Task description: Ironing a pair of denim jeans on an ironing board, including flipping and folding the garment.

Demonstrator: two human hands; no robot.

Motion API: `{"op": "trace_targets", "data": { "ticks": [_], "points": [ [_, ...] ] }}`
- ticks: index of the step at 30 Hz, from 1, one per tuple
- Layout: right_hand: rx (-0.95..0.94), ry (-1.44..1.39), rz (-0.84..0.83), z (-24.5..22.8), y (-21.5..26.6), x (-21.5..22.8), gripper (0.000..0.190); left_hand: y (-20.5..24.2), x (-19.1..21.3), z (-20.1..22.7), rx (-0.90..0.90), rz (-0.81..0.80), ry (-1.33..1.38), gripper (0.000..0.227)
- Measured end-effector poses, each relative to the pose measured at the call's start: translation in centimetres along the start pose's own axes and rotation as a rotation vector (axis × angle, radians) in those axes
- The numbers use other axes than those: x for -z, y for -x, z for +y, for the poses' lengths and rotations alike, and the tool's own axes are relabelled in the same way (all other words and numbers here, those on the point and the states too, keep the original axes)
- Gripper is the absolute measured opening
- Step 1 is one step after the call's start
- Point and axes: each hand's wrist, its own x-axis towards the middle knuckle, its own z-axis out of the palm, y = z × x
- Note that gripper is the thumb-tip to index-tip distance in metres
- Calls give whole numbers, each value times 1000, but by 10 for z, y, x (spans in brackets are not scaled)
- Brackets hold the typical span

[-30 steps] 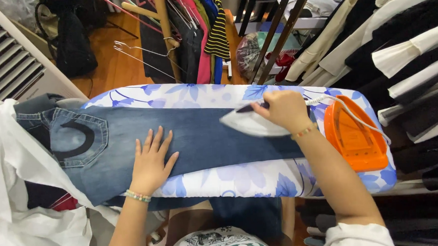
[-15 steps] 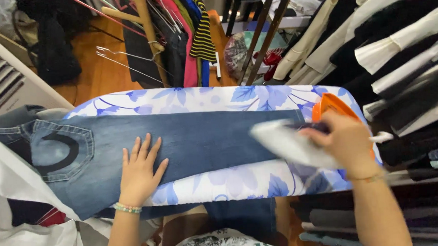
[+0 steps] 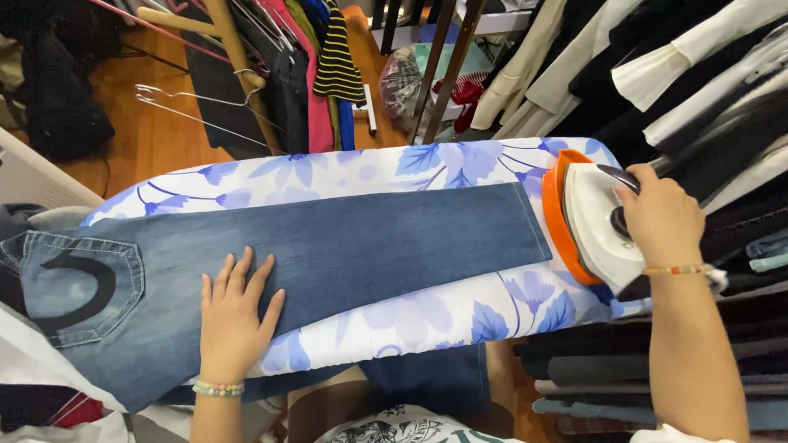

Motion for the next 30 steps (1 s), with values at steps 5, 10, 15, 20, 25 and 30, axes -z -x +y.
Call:
{"op": "trace_targets", "data": {
  "ticks": [5,10,15,20,25,30],
  "points": [
    [87,94,105,-11,-11,-9,36,0,1,2,4,26,25,51],
    [120,307,313,-7,-27,-44,29,2,0,2,-1,43,22,49],
    [263,273,668,-57,28,-32,43,6,-4,2,-4,81,-6,48],
    [977,-257,-23,-134,113,-52,74,21,-7,8,-69,192,-53,42],
    [937,-389,129,-158,124,-99,57,61,24,-42,-52,387,85,35],
    [913,-438,217,-149,129,-113,38,136,9,-165,270,796,-130,36]
  ]
}}
